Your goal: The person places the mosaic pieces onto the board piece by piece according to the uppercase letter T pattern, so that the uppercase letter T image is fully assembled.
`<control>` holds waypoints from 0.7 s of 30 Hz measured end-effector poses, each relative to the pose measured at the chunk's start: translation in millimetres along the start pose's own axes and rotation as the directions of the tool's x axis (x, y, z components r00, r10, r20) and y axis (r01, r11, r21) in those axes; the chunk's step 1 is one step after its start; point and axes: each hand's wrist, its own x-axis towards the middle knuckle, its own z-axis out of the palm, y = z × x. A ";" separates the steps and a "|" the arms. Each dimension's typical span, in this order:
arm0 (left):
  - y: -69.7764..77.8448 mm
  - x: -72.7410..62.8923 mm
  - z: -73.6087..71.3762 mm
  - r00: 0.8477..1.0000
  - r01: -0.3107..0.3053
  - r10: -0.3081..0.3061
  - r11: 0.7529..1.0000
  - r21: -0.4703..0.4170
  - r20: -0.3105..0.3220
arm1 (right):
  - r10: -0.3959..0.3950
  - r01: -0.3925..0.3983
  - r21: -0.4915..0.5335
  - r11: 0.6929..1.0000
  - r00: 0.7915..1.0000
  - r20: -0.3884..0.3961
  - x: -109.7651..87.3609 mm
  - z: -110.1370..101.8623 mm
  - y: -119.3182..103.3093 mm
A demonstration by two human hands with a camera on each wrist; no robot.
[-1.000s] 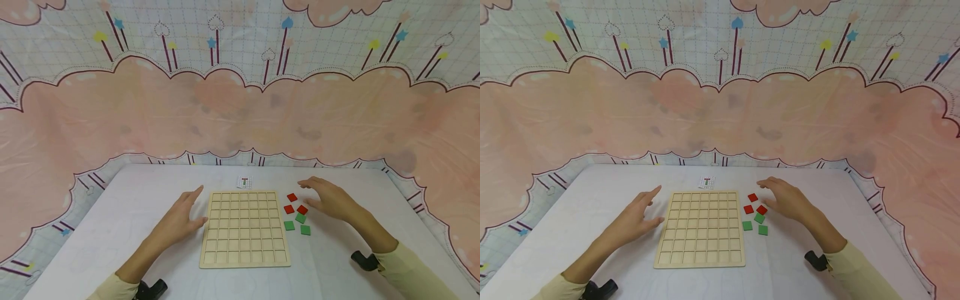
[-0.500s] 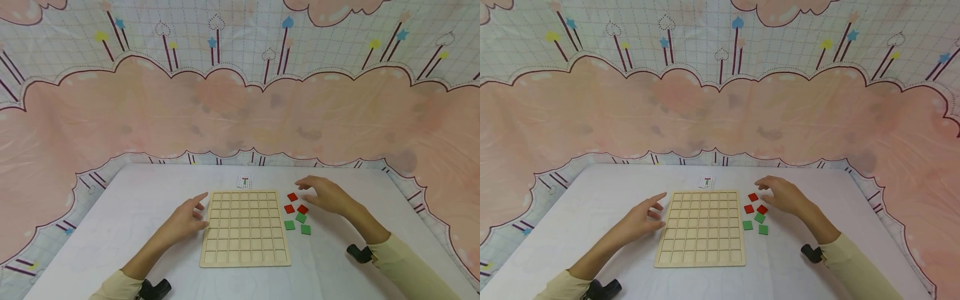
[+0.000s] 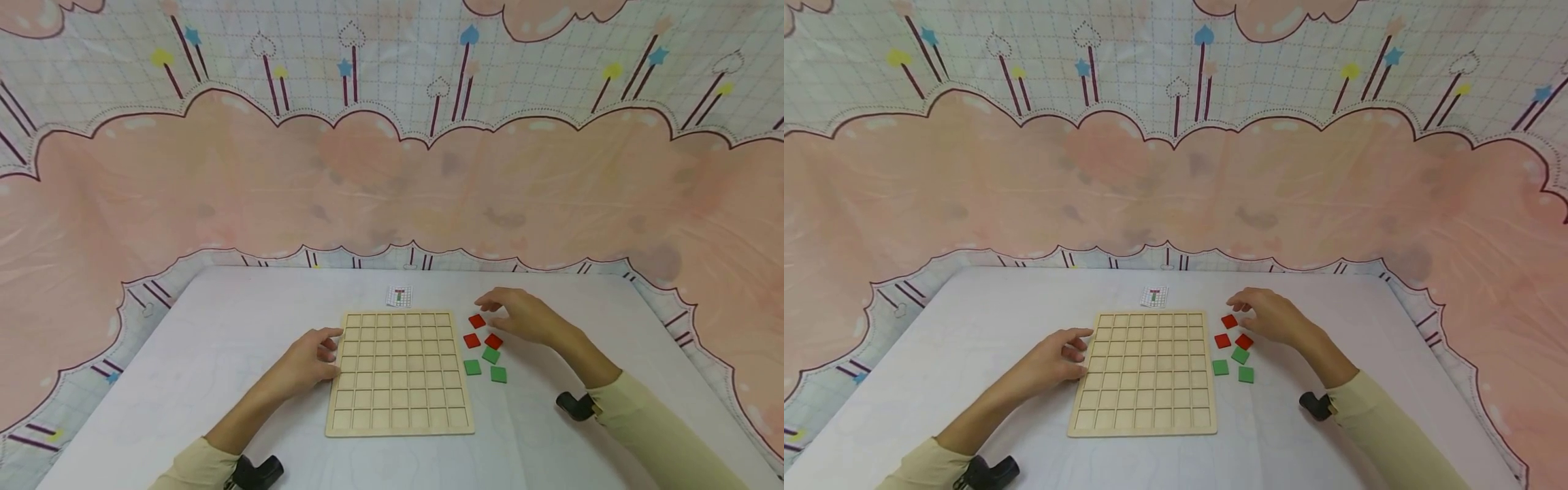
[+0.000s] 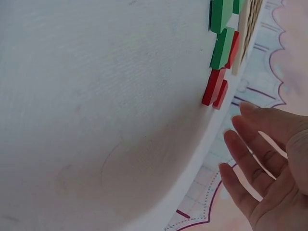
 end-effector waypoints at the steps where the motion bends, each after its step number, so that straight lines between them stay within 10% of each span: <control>1: -0.3 0.2 -0.1 1.000 -0.001 0.001 1.000 -0.001 0.000 | 0.004 -0.004 0.005 1.000 1.000 0.005 1.2 0.4 0.0; 21: -2.6 -0.1 -1.1 1.000 -0.011 0.011 1.000 -0.010 0.015 | -0.026 0.023 0.055 0.998 0.998 0.064 13.9 9.7 1.2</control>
